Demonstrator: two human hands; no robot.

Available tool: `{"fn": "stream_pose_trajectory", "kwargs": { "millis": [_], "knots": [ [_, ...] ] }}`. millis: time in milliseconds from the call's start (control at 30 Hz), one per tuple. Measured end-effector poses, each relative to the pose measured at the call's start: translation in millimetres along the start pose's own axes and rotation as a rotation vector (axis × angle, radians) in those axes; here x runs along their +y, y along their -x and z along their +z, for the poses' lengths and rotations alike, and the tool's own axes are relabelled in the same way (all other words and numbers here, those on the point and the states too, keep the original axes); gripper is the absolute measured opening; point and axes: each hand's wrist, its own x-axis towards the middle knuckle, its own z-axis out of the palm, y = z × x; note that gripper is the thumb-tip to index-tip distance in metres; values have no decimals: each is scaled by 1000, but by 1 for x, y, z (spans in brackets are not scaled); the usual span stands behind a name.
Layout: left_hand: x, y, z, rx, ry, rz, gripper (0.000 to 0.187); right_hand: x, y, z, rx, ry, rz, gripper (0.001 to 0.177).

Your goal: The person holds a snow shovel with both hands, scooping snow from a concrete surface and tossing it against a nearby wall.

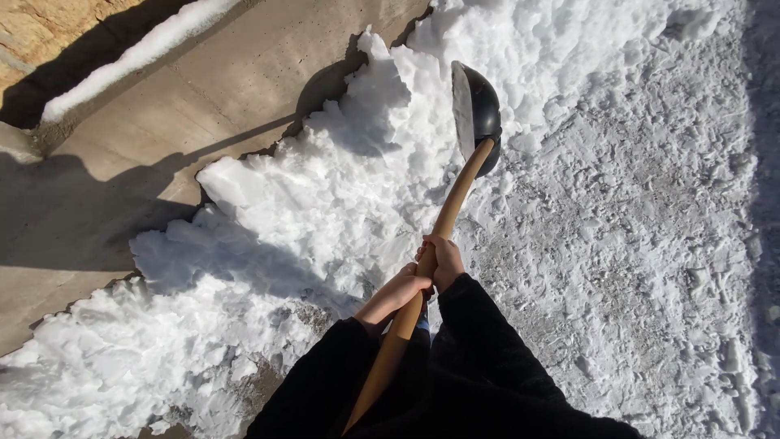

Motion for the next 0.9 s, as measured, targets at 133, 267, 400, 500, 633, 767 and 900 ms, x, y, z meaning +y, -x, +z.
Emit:
{"fn": "stream_pose_trajectory", "kwargs": {
  "millis": [133,267,400,500,633,767,900],
  "knots": [
    [-19,-17,20,-44,-25,-52,37,-4,9,-32,55,-90,31,19],
    [28,25,52,-89,-119,-108,39,-7,16,-68,88,-190,48,20],
    [15,17,74,-225,-84,-155,38,-5,13,-112,92,-297,77,20],
    [-5,6,96,-325,74,-261,30,-11,38,-133,120,-374,56,20],
    [-7,16,134,-373,140,-376,34,-6,47,-176,152,-502,28,21],
    [-24,23,180,-401,131,-455,32,-8,72,-218,127,-626,-14,24],
    [-74,8,210,-457,121,-473,25,-19,119,-256,84,-684,-24,18]
  ]
}}
